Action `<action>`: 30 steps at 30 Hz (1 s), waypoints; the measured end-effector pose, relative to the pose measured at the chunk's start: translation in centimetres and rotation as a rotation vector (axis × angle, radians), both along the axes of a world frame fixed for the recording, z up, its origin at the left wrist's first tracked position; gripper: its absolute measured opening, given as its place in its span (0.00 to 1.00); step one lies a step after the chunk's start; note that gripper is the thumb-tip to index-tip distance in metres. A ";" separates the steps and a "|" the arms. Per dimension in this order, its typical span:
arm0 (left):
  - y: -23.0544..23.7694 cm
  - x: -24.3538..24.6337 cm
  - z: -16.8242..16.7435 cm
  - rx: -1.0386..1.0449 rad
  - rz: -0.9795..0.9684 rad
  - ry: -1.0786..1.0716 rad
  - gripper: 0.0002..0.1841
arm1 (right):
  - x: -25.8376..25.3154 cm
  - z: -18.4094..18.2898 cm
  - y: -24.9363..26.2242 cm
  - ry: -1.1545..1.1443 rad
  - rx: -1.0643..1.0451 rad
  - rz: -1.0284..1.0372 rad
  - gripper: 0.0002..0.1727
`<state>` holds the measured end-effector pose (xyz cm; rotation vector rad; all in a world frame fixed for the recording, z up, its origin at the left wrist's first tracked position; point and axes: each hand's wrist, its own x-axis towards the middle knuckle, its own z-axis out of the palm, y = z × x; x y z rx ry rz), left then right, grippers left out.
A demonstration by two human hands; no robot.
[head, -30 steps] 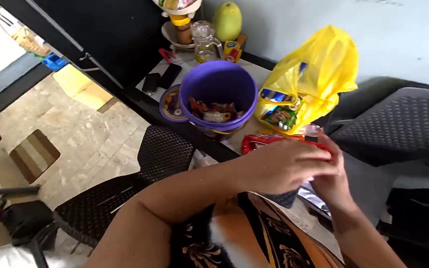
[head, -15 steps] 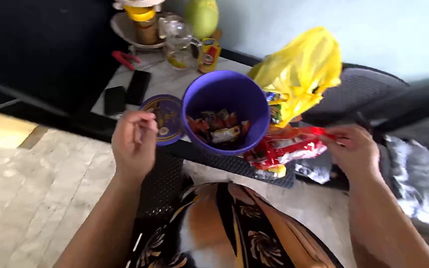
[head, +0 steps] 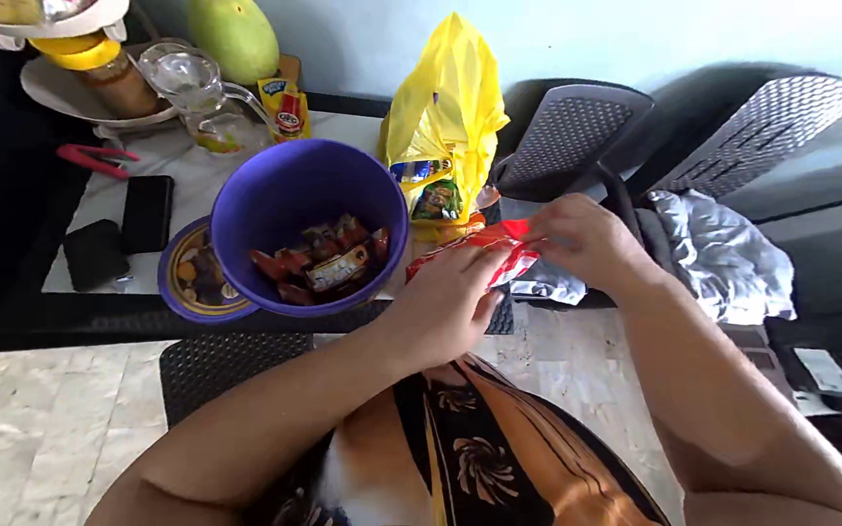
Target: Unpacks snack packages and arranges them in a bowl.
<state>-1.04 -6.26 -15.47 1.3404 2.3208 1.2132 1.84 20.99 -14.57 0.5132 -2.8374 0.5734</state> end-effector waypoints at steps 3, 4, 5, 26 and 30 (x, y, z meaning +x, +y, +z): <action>5.3 -0.4 -1.3 -0.125 0.126 -0.052 0.24 | -0.7 -0.2 0.9 0.022 -0.017 0.157 0.10; 6.7 -0.4 -1.7 -0.132 0.172 -0.055 0.22 | -1.0 -0.4 1.4 0.015 -0.020 0.195 0.09; 7.7 -0.3 -2.2 -0.120 0.216 -0.039 0.19 | -1.2 -0.6 2.0 0.009 -0.025 0.230 0.09; 9.7 2.1 -5.3 0.213 0.772 -0.146 0.12 | -2.7 -9.4 7.0 -0.578 -1.210 0.146 0.11; 10.0 3.3 -5.9 0.214 0.766 0.007 0.11 | -2.7 -9.9 8.4 -0.598 -1.110 -0.070 0.11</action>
